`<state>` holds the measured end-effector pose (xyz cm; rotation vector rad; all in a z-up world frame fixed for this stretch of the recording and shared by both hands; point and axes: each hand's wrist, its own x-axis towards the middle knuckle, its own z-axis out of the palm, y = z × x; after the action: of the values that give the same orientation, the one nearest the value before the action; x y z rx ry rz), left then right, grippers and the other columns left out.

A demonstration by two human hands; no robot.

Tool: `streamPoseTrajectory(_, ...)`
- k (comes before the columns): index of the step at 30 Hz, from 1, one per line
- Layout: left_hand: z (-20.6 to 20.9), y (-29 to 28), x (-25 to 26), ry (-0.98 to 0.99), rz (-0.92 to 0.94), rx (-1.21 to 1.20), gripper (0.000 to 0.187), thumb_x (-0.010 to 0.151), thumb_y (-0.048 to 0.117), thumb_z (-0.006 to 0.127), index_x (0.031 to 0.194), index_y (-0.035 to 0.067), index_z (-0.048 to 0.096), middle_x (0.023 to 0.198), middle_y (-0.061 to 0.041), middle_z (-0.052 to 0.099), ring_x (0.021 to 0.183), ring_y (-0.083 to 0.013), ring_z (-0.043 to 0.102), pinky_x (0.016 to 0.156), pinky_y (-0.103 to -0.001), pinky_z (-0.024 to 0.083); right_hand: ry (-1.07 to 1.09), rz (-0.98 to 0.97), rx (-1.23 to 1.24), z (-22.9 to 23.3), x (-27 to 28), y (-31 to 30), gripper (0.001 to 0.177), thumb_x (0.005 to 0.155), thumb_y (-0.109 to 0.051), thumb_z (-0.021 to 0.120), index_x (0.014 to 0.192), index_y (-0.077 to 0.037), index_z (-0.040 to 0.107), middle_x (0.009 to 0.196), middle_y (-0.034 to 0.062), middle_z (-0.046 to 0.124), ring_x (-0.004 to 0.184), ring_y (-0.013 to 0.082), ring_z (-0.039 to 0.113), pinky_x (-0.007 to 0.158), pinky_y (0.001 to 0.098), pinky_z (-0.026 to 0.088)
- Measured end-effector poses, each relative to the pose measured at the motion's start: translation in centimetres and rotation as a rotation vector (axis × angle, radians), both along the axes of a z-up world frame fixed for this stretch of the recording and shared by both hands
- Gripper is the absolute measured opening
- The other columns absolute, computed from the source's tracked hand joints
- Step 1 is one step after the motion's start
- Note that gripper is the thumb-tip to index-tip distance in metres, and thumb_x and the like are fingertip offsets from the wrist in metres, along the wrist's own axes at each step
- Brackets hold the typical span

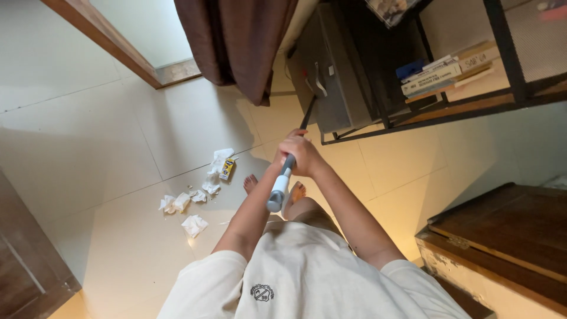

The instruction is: The person sweeps a tiled floor using a red broom, gathering scattered paper and debris into a pile. The person moves from an indoor area toward a garage where a car is parked, continuing to sweep the debris along the floor.

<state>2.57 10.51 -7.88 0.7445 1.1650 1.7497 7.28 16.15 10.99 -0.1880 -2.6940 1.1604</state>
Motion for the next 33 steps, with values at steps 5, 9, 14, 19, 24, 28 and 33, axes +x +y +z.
streamPoseTrajectory(5,7.6,2.8,-2.4,0.480,-0.123,-0.094,0.042,0.071,0.014,0.058,0.111,-0.001,0.063,0.107,-0.013,0.067,0.115,-0.0320,0.060,0.094,-0.039,0.048,0.058,-0.115,-0.046,-0.4,3.0,1.7,0.024,0.083,-0.030,0.074,0.076,-0.016,0.056,0.077,0.0066,0.062,0.081,0.0319,0.069,0.087,0.0441,0.054)
streamPoseTrajectory(9,8.3,5.5,-1.5,0.797,-0.222,-0.129,0.012,0.092,0.008,0.059,0.088,0.013,0.069,0.098,-0.008,0.073,0.113,-0.0409,0.068,0.092,-0.048,0.056,0.186,-0.193,-0.186,0.8,5.9,2.5,0.029,0.086,-0.036,0.078,0.075,-0.014,0.061,0.082,0.0045,0.068,0.085,0.0286,0.071,0.103,0.0452,0.052)
streamPoseTrajectory(14,14.0,7.4,1.0,0.607,-0.248,-0.128,0.015,0.082,0.030,0.068,0.091,0.019,0.073,0.093,-0.008,0.071,0.102,-0.0395,0.069,0.085,-0.048,0.055,0.203,-0.227,-0.201,5.1,9.0,6.1,0.019,0.080,-0.018,0.077,0.068,-0.017,0.062,0.073,-0.0007,0.065,0.073,0.0230,0.067,0.085,0.0352,0.053)
streamPoseTrajectory(19,20.8,8.3,3.4,0.679,-0.268,-0.170,0.031,0.077,0.036,0.065,0.094,0.011,0.072,0.090,-0.020,0.072,0.096,-0.0500,0.068,0.076,-0.059,0.052,0.325,-0.273,-0.393,14.0,9.5,5.9,0.032,0.083,-0.023,0.071,0.063,-0.009,0.052,0.059,0.0046,0.052,0.056,0.0223,0.056,0.061,0.0351,0.050)
streamPoseTrajectory(24,24.0,9.4,4.9,0.732,-0.336,-0.225,0.024,0.069,0.032,0.066,0.080,0.012,0.073,0.078,-0.015,0.074,0.087,-0.0489,0.070,0.071,-0.058,0.052,0.504,-0.290,-0.513,15.0,11.3,7.3,0.032,0.078,-0.017,0.065,0.055,-0.006,0.046,0.051,0.0056,0.043,0.045,0.0207,0.047,0.050,0.0322,0.044)
streamPoseTrajectory(28,20.9,11.0,6.0,0.651,-0.411,-0.150,0.029,0.072,0.038,0.071,0.089,0.015,0.074,0.088,-0.016,0.075,0.094,-0.0436,0.072,0.075,-0.055,0.053,0.649,-0.289,-0.506,14.8,11.9,7.8,0.034,0.081,-0.008,0.060,0.053,-0.007,0.041,0.044,0.0033,0.037,0.039,0.0187,0.044,0.044,0.0303,0.038)
streamPoseTrajectory(33,16.6,10.6,4.1,0.727,-0.443,-0.128,0.026,0.080,0.020,0.076,0.104,0.009,0.074,0.099,-0.022,0.075,0.102,-0.0461,0.070,0.084,-0.054,0.056,0.687,-0.286,-0.358,17.1,11.8,5.9,0.041,0.082,-0.010,0.066,0.048,-0.007,0.044,0.043,0.0039,0.041,0.038,0.0197,0.042,0.041,0.0312,0.037)
